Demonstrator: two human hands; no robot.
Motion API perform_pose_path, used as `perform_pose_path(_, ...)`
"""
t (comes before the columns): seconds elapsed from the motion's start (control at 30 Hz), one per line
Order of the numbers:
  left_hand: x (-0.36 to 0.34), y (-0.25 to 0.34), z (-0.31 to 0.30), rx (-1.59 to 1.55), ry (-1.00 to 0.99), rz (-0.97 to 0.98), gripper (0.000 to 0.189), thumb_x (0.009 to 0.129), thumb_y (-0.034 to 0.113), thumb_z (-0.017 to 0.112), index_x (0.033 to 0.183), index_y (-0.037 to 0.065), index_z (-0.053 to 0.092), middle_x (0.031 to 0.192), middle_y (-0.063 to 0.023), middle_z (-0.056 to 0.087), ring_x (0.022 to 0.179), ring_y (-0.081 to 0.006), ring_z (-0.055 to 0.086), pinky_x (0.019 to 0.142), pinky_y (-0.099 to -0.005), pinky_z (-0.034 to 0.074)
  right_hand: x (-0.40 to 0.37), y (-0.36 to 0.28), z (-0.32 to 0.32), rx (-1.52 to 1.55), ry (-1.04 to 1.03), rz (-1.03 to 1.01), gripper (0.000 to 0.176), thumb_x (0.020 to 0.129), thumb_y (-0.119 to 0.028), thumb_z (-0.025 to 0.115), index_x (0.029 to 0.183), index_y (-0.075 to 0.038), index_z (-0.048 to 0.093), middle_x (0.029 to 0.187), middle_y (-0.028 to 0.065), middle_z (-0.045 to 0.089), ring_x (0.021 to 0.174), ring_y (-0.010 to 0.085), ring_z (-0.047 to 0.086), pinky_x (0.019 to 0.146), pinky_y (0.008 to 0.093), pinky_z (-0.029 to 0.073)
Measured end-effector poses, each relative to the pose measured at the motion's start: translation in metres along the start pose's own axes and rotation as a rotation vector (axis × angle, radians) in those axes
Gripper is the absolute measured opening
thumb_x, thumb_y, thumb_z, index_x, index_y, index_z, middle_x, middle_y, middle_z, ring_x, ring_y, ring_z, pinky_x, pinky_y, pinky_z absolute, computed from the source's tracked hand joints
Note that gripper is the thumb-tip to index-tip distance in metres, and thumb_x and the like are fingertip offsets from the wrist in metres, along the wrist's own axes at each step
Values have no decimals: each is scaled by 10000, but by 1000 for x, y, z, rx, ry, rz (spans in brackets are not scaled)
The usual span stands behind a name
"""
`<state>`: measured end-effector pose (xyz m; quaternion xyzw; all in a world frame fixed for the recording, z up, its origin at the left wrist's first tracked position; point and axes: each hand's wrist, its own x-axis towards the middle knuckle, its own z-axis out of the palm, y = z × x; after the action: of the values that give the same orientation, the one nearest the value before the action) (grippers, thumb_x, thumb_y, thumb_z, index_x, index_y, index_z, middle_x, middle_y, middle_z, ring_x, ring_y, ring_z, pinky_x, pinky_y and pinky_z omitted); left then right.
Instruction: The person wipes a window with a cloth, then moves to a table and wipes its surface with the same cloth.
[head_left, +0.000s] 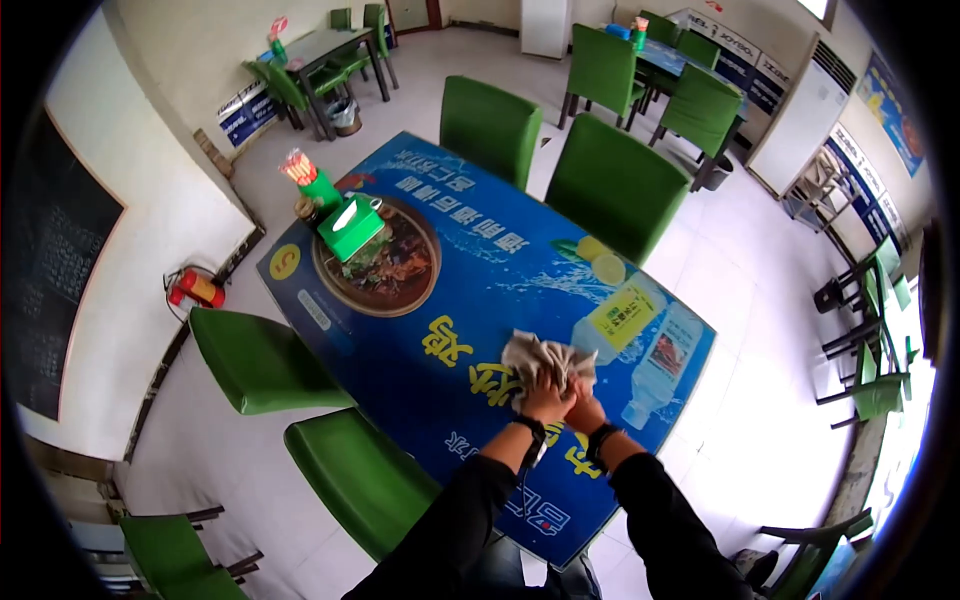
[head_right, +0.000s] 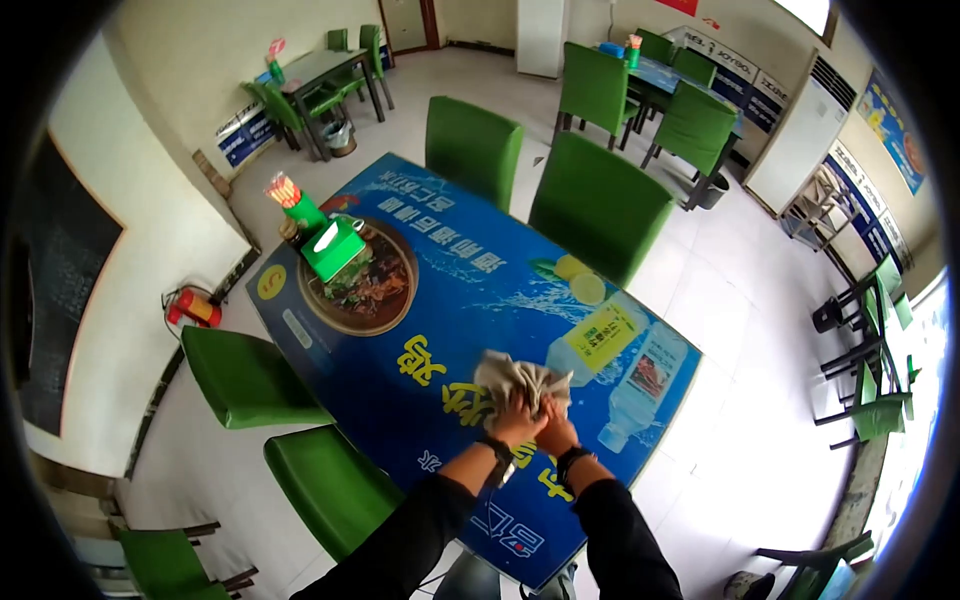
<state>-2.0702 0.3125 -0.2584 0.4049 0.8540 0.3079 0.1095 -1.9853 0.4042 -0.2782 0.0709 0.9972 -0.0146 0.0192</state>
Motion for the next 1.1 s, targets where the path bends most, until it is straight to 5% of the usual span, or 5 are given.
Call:
perform_pose_path(0.13,-84,35,-5,-36,-32,159,547,759,375,479,1158,3,439,1196,-309,349,1114,-456,326,956,-462,263,-102,-45,-8,-57,-108,-23,563,802,-323,427,1233,25,324,1316,202,257,1245,305,212,1027,360,174)
perform_pose_path(0.33,-232,-10,34,203,-342,332,575,738,330,561,1113,-91,446,1245,-302,274,1163,-444,254,970,-451,236,-227,-101,-43,737,-109,91,694,760,-441,523,1214,47,328,1294,186,304,1237,286,242,1010,361,216)
perform_pose_path(0.4,-253,44,1,-90,-289,48,604,738,325,565,1149,-88,407,1264,-295,245,1175,-439,234,974,-452,227,-249,-111,-28,674,-73,32,689,761,-440,522,1208,49,335,1290,182,312,1231,279,255,1011,355,217)
perform_pose_path(0.67,-305,95,37,177,-346,-60,678,755,406,523,1251,-9,318,1315,-260,183,1200,-438,190,993,-475,176,-291,-98,-36,637,-115,-7,609,708,-222,579,1215,16,342,1299,142,307,1235,264,247,1007,343,235)
perform_pose_path(1.1,-210,57,-10,229,-401,-159,628,796,440,447,1195,-42,388,1363,-151,168,1208,-342,264,926,-444,323,-214,-80,-43,560,-98,20,745,717,-420,570,1244,29,294,1299,171,295,1231,276,251,1016,350,198)
